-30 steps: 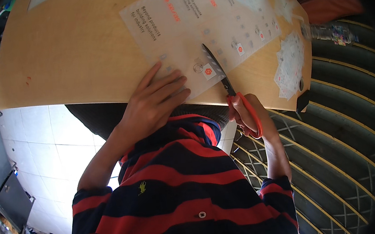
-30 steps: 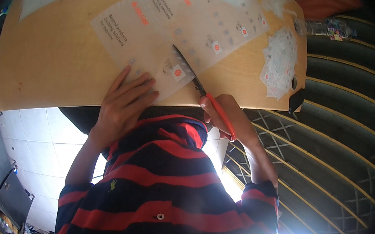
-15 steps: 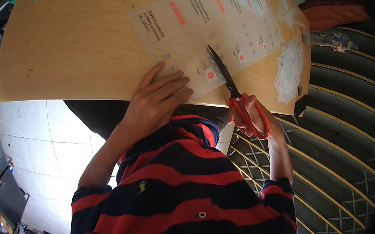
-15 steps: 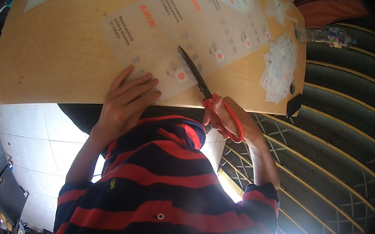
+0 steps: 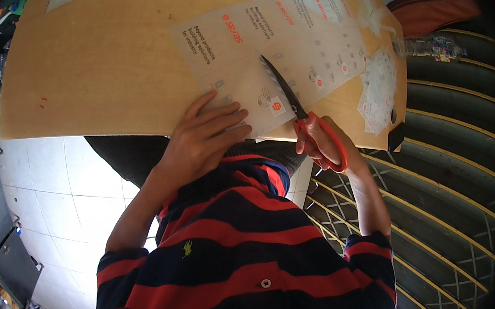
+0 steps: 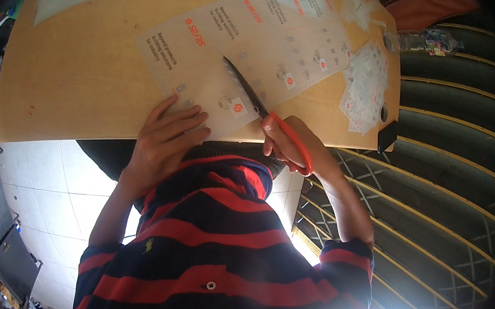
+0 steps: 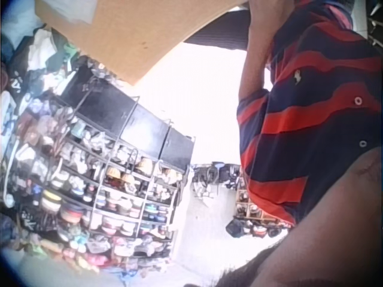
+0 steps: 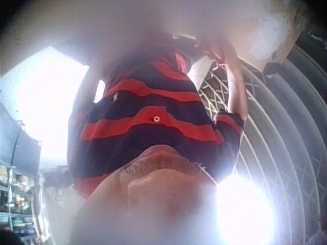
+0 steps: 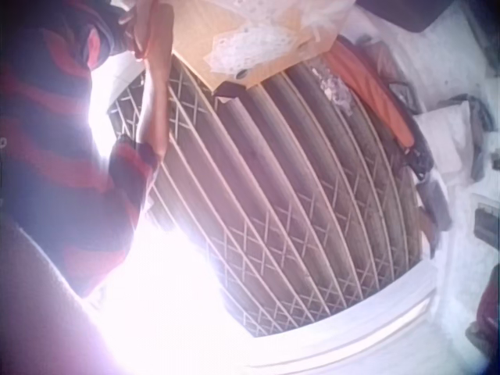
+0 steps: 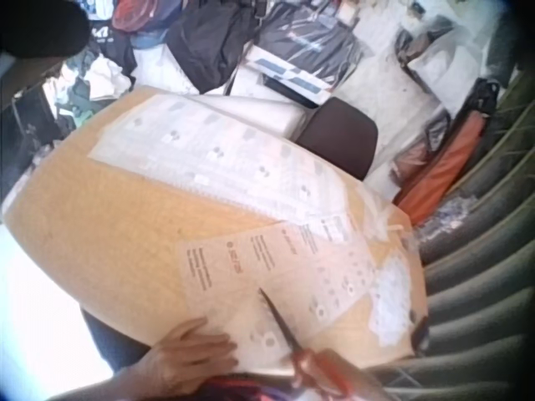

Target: The person uses red-handled scissors to cut a large sheet of translucent paper with printed text into smaller rectangular pieces. The person holds the paper steady with one hand while cutting with the other, repeatedly trimming the edges and separating sections on a wooden table.

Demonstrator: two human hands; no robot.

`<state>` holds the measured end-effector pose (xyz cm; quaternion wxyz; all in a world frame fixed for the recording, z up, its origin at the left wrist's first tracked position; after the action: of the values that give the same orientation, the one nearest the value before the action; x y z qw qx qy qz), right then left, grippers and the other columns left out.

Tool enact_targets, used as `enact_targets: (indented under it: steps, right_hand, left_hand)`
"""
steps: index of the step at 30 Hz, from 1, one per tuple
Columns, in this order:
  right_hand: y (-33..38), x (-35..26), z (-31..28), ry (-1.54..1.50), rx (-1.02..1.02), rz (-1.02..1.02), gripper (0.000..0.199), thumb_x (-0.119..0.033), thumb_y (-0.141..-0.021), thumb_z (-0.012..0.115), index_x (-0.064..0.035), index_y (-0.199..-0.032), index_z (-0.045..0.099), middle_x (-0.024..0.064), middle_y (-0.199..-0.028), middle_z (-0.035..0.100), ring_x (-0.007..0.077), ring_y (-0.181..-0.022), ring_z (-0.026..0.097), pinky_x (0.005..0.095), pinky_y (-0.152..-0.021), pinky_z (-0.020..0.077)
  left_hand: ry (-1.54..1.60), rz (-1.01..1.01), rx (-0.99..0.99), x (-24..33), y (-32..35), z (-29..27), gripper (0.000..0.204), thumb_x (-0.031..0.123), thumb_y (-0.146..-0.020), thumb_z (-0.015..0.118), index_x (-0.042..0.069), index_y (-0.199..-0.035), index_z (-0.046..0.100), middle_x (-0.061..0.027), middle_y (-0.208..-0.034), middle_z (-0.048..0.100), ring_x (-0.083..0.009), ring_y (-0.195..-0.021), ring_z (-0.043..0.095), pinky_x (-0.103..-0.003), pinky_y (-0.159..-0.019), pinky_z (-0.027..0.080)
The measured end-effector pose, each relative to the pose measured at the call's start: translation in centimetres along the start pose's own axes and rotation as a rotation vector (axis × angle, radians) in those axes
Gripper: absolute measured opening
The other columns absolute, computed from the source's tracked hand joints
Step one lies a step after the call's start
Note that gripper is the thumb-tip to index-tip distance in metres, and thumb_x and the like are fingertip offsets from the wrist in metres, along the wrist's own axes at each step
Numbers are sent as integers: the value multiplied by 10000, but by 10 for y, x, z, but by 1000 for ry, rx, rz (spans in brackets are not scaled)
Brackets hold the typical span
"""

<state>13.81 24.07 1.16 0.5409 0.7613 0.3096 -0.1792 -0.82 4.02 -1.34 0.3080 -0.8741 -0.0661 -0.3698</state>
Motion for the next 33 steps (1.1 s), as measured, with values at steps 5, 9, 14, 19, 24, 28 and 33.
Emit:
enact_targets:
  steps: [5, 9, 14, 19, 24, 28, 33]
  right_hand:
    - [-1, 3, 3, 37, 25, 9, 901, -758, -934, 231, 17, -666, 605, 0, -402, 384, 99, -323, 411, 247, -352, 349]
    - [5, -3, 5, -99, -8, -69, 910, -771, -926, 218, 13, -699, 618, -4, -422, 383, 96, -344, 424, 240, -365, 352]
    - [5, -13, 3, -77, -36, -35, 929, -792, -910, 191, 10, -735, 626, -8, -441, 380, 91, -362, 432, 231, -377, 356]
    - [7, -14, -1, -30, -57, 23, 930, -800, -903, 178, 3, -738, 619, -9, -452, 391, 88, -356, 421, 231, -374, 358]
    - [21, -14, -2, -79, -79, 60, 917, -780, -925, 213, 27, -730, 602, -2, -464, 403, 99, -352, 423, 257, -372, 363]
    - [16, -13, 0, -89, -69, 13, 917, -781, -928, 228, 36, -727, 595, 2, -468, 408, 106, -357, 433, 269, -379, 373]
    - [4, -16, 0, -43, -48, 36, 939, -830, -881, 215, 23, -767, 592, -5, -474, 401, 98, -367, 428, 247, -382, 363]
  left_hand:
    - [-13, -4, 5, 2, 0, -2, 229, 75, -777, 712, 109, -1003, 726, -60, -1116, 704, -234, -1142, 639, -511, -1101, 399]
    - [-11, 6, -3, 1, 1, 0, 212, 85, -790, 713, 101, -1000, 724, -66, -1105, 707, -236, -1134, 643, -516, -1096, 401]
    - [-15, -3, 16, 3, 1, -1, 197, 89, -798, 715, 94, -996, 722, -73, -1086, 712, -239, -1120, 651, -518, -1088, 407]
    - [23, -30, 43, 4, 0, -4, 182, 63, -814, 706, 75, -995, 715, -79, -1072, 719, -245, -1096, 666, -516, -1086, 405]
    - [196, -213, 173, -2, 1, -5, 203, -51, -822, 640, 21, -1002, 702, -103, -1027, 734, -273, -1043, 694, -494, -1063, 446]
    - [279, -233, 140, -1, 2, -7, 212, -85, -816, 619, 2, -994, 694, -112, -1033, 734, -273, -1044, 695, -485, -1049, 467]
    - [253, -113, 53, 9, 8, -1, 186, -4, -833, 658, 43, -1006, 705, -116, -1048, 728, -287, -1054, 687, -494, -1036, 477]
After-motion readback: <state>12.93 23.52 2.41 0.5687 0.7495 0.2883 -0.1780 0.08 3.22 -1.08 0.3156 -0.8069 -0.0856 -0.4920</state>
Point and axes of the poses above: each hand's wrist, its own y-axis away from the middle knuckle, its own z-axis out of the palm, x = y × z, the point moved 5 cm from there along -y, towards the middle knuckle
